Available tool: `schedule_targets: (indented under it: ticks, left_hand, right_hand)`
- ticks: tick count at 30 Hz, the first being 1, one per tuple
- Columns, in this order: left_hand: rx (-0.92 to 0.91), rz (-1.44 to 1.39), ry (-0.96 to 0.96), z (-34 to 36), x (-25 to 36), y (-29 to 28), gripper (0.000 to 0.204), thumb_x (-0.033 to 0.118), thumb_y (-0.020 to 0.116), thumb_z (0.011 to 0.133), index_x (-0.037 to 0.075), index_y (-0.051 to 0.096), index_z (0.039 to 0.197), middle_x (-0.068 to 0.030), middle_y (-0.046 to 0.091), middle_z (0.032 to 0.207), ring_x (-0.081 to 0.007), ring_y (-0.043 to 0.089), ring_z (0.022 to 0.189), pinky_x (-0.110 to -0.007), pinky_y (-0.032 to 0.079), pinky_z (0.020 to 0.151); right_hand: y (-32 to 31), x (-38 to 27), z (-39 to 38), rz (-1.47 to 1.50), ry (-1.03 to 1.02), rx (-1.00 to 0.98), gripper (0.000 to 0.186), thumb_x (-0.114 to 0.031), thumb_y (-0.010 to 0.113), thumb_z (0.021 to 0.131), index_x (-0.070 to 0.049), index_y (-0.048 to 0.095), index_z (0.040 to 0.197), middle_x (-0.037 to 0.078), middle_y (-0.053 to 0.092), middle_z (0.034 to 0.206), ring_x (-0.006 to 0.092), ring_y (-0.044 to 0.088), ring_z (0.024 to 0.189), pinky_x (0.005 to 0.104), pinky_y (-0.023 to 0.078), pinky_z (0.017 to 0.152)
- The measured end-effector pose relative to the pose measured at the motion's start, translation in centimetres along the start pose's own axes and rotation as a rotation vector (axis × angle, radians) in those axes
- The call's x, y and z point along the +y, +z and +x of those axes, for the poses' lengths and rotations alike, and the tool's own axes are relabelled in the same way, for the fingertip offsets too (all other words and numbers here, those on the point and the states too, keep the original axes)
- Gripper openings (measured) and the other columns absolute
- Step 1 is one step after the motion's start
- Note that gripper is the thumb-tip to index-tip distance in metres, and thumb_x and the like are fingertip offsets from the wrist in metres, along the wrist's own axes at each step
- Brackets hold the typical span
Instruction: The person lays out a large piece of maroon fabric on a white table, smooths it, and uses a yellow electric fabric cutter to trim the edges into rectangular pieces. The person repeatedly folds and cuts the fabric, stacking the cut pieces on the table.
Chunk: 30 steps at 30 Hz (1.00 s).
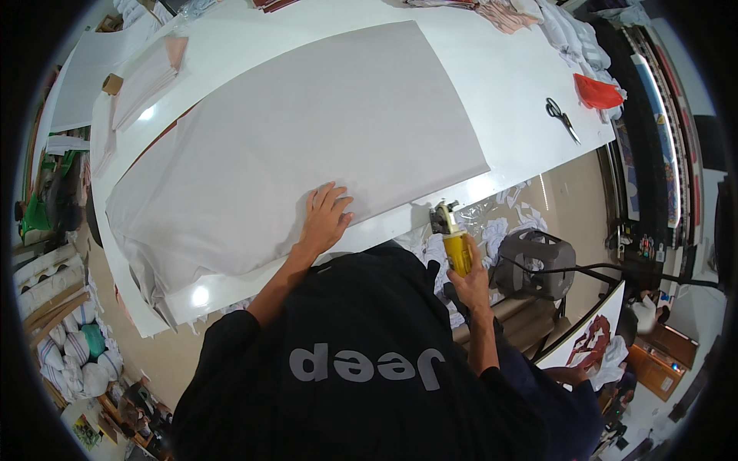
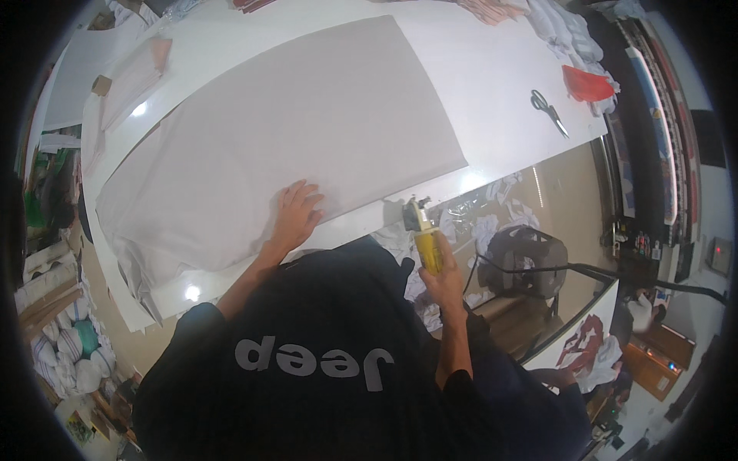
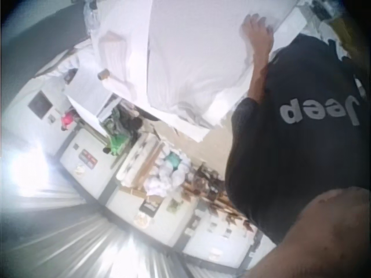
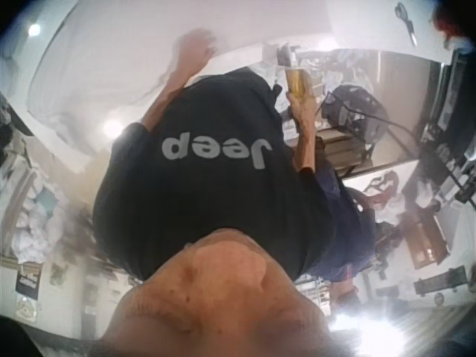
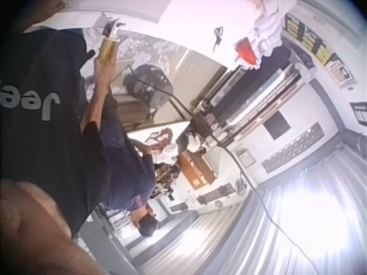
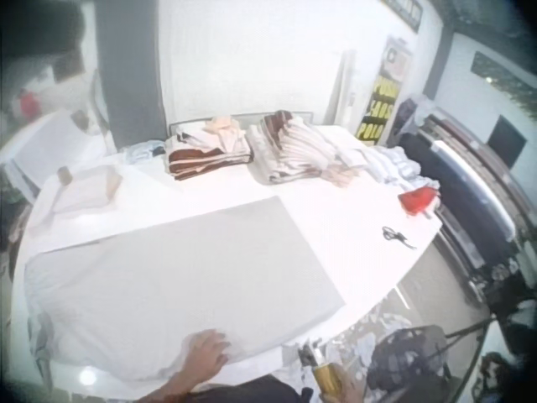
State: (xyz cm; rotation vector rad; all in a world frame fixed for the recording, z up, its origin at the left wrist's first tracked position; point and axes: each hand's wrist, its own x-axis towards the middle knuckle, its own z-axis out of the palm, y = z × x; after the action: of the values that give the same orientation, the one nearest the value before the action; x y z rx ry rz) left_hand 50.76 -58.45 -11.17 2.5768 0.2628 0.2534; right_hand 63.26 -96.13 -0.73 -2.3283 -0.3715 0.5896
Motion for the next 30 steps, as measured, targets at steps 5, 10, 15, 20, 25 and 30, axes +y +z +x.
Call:
schedule_targets:
  ticks: [5, 10, 15, 20, 25, 30]
  left_hand:
    - [0.066, -0.020, -0.039, -0.7, -1.0, -1.2, 0.036, 0.025, 0.072, 0.100, 0.012, 0.070, 0.134, -0.0082, 0.057, 0.153, -0.0336, 0.041, 0.154, -0.061, 0.028, 0.125]
    - [0.149, 0.041, -0.103, -2.2, -2.5, -1.9, 0.035, 0.022, 0.072, 0.099, 0.011, 0.071, 0.132, -0.0096, 0.059, 0.151, -0.0349, 0.045, 0.151, -0.058, 0.030, 0.123]
    - [0.194, 0.037, -0.177, -2.6, -3.3, -2.1, 0.032, 0.020, 0.073, 0.098, 0.011, 0.072, 0.129, -0.0066, 0.063, 0.148, -0.0299, 0.053, 0.145, -0.055, 0.034, 0.119]
    - [0.191, 0.050, -0.186, -2.1, -2.8, -2.8, 0.030, 0.018, 0.075, 0.096, 0.011, 0.072, 0.125, -0.0062, 0.064, 0.144, -0.0287, 0.055, 0.141, -0.053, 0.036, 0.117]
    - [0.193, 0.053, -0.176, -2.2, -2.9, -2.8, 0.034, 0.021, 0.075, 0.095, 0.013, 0.071, 0.127, -0.0068, 0.063, 0.144, -0.0307, 0.055, 0.140, -0.053, 0.035, 0.117]
    - [0.177, 0.046, -0.191, -2.5, -2.3, -3.1, 0.036, 0.021, 0.077, 0.093, 0.013, 0.071, 0.127, -0.0073, 0.062, 0.145, -0.0309, 0.054, 0.140, -0.054, 0.035, 0.117]
  right_hand:
    - [0.7, 0.0, 0.4, -0.171, -0.058, -0.022, 0.092, -0.011, 0.080, 0.083, -0.023, 0.046, 0.167, 0.027, 0.066, 0.136, 0.0496, 0.067, 0.122, 0.0537, 0.055, 0.102]
    - [0.6, 0.4, 1.8, -0.157, -0.108, -0.030, 0.091, -0.009, 0.080, 0.083, -0.021, 0.046, 0.166, 0.028, 0.066, 0.135, 0.0494, 0.066, 0.123, 0.0532, 0.054, 0.104]
    - [0.6, -0.5, 2.9, -0.111, -0.096, -0.064, 0.092, -0.005, 0.078, 0.083, -0.016, 0.044, 0.168, 0.030, 0.065, 0.144, 0.0460, 0.066, 0.131, 0.0484, 0.053, 0.112]
    - [0.8, -1.1, 4.4, -0.158, -0.072, -0.096, 0.092, -0.005, 0.078, 0.083, -0.015, 0.043, 0.168, 0.029, 0.064, 0.146, 0.0469, 0.064, 0.133, 0.0487, 0.052, 0.113]
    - [0.8, -2.1, 5.6, -0.123, -0.067, -0.121, 0.093, -0.005, 0.078, 0.083, -0.016, 0.042, 0.169, 0.028, 0.063, 0.148, 0.0462, 0.063, 0.136, 0.0489, 0.051, 0.114]
    - [1.0, -2.6, 6.8, -0.124, -0.083, -0.140, 0.092, -0.005, 0.077, 0.085, -0.015, 0.040, 0.170, 0.025, 0.059, 0.156, 0.0438, 0.060, 0.142, 0.0474, 0.049, 0.117]
